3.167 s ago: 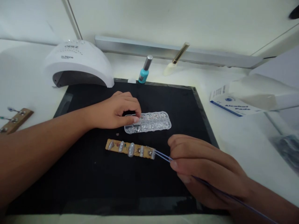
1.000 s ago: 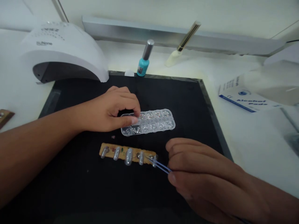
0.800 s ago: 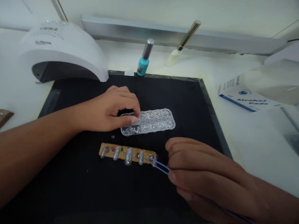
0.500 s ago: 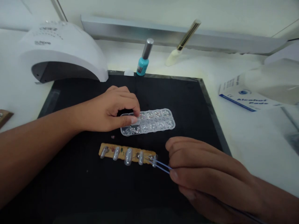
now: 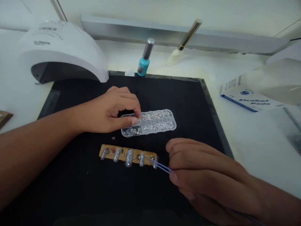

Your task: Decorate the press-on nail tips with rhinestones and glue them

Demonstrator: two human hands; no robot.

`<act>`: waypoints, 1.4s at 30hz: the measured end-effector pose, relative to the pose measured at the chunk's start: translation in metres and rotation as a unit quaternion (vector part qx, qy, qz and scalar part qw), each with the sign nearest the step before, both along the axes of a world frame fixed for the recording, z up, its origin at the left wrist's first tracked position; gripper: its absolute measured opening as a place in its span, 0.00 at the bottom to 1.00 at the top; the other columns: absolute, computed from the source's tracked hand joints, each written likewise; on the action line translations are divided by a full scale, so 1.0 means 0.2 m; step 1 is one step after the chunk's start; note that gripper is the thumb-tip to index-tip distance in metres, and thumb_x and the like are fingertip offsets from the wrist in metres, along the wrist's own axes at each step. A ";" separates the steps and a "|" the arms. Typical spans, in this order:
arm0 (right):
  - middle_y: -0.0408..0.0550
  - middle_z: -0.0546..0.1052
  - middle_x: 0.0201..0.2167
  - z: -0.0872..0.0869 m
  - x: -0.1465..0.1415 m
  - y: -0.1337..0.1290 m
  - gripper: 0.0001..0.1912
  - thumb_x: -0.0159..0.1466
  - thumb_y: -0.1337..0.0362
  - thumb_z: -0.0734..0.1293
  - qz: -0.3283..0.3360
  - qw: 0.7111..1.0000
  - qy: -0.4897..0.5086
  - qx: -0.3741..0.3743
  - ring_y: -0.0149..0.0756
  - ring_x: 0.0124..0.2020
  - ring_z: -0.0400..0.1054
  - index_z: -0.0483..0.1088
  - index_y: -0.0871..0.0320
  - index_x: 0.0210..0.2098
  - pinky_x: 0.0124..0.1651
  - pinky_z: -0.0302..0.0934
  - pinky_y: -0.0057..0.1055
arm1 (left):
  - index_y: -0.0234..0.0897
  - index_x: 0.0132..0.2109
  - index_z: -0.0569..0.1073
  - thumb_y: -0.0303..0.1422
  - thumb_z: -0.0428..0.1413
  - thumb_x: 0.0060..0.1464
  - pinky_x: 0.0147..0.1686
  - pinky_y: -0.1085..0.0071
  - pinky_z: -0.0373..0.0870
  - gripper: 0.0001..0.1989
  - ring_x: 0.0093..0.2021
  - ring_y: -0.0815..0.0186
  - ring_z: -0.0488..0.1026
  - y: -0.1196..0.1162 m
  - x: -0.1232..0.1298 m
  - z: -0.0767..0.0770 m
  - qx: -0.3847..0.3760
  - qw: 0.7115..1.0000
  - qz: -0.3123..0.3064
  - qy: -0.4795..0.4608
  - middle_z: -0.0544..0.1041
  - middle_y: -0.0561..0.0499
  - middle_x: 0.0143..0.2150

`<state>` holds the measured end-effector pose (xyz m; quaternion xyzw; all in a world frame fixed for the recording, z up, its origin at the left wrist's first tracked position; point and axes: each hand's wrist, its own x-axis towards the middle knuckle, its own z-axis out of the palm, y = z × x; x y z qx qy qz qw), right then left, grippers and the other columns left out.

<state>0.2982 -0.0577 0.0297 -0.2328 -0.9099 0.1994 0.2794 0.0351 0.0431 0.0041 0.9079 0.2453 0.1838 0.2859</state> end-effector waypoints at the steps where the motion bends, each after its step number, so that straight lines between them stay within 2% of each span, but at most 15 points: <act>1: 0.46 0.78 0.32 0.00 0.00 0.00 0.05 0.70 0.73 0.60 -0.001 1.000 -0.003 0.000 0.32 0.33 0.75 0.67 0.60 0.41 0.47 0.76 0.36 | 0.39 0.44 0.77 0.38 0.54 0.65 0.52 0.60 0.58 0.10 0.48 0.59 0.71 0.00 0.00 0.00 0.000 1.000 0.000 -0.001 0.80 0.51 0.45; 8: 0.45 0.77 0.31 0.03 0.01 -0.01 0.05 0.70 0.73 0.61 0.004 0.999 -0.028 -0.019 0.32 0.33 0.76 0.67 0.59 0.42 0.48 0.76 0.35 | 0.39 0.44 0.77 0.38 0.54 0.65 0.51 0.60 0.58 0.10 0.48 0.59 0.71 0.00 0.00 0.00 -0.004 1.000 0.001 0.002 0.80 0.51 0.45; 13: 0.44 0.77 0.31 0.00 0.00 0.01 0.06 0.70 0.72 0.60 -0.001 1.000 -0.024 -0.018 0.31 0.33 0.75 0.67 0.59 0.42 0.50 0.75 0.36 | 0.39 0.43 0.76 0.38 0.54 0.65 0.51 0.60 0.58 0.09 0.48 0.59 0.71 0.00 0.00 0.00 -0.003 1.000 -0.001 0.001 0.80 0.51 0.45; 15: 0.45 0.77 0.30 -0.03 -0.01 0.03 0.07 0.71 0.72 0.59 0.015 1.000 -0.004 -0.008 0.30 0.33 0.75 0.68 0.60 0.41 0.48 0.75 0.33 | 0.39 0.43 0.76 0.37 0.54 0.64 0.51 0.60 0.58 0.09 0.48 0.59 0.71 0.00 0.00 0.00 -0.003 1.000 0.000 0.003 0.80 0.51 0.44; 16: 0.45 0.76 0.28 -0.04 -0.01 0.04 0.08 0.71 0.72 0.58 0.045 0.997 0.053 0.019 0.29 0.30 0.74 0.68 0.60 0.39 0.44 0.75 0.31 | 0.39 0.43 0.76 0.37 0.54 0.64 0.51 0.60 0.58 0.09 0.48 0.59 0.71 0.00 0.00 0.00 -0.002 1.000 0.001 0.004 0.80 0.51 0.44; 18: 0.46 0.76 0.28 -0.05 -0.01 0.05 0.09 0.71 0.71 0.57 0.061 0.995 0.079 0.024 0.29 0.29 0.73 0.68 0.61 0.39 0.41 0.75 0.31 | 0.39 0.43 0.76 0.37 0.54 0.65 0.51 0.60 0.58 0.09 0.48 0.60 0.71 0.00 0.00 0.00 -0.003 1.000 0.001 0.004 0.80 0.51 0.45; 23: 0.45 0.78 0.32 -0.01 0.00 0.01 0.06 0.69 0.73 0.61 -0.003 1.000 -0.006 -0.020 0.31 0.34 0.75 0.68 0.58 0.41 0.49 0.75 0.35 | 0.40 0.43 0.76 0.38 0.54 0.65 0.51 0.60 0.58 0.09 0.48 0.60 0.71 0.00 0.00 0.00 -0.004 1.000 0.001 0.002 0.80 0.51 0.44; 35: 0.47 0.78 0.31 -0.02 -0.01 0.02 0.05 0.67 0.73 0.63 0.001 0.999 0.047 -0.022 0.33 0.33 0.76 0.69 0.61 0.40 0.46 0.76 0.36 | 0.40 0.43 0.76 0.39 0.53 0.65 0.51 0.60 0.59 0.10 0.48 0.59 0.71 0.00 0.00 0.00 -0.001 1.000 0.001 0.003 0.80 0.50 0.44; 42: 0.46 0.77 0.32 -0.03 0.00 0.01 0.05 0.68 0.74 0.62 0.002 0.999 0.038 -0.018 0.31 0.35 0.74 0.69 0.61 0.38 0.49 0.74 0.35 | 0.40 0.43 0.76 0.39 0.53 0.65 0.51 0.59 0.59 0.10 0.48 0.59 0.71 0.00 0.00 0.00 -0.003 1.000 0.001 0.006 0.80 0.50 0.45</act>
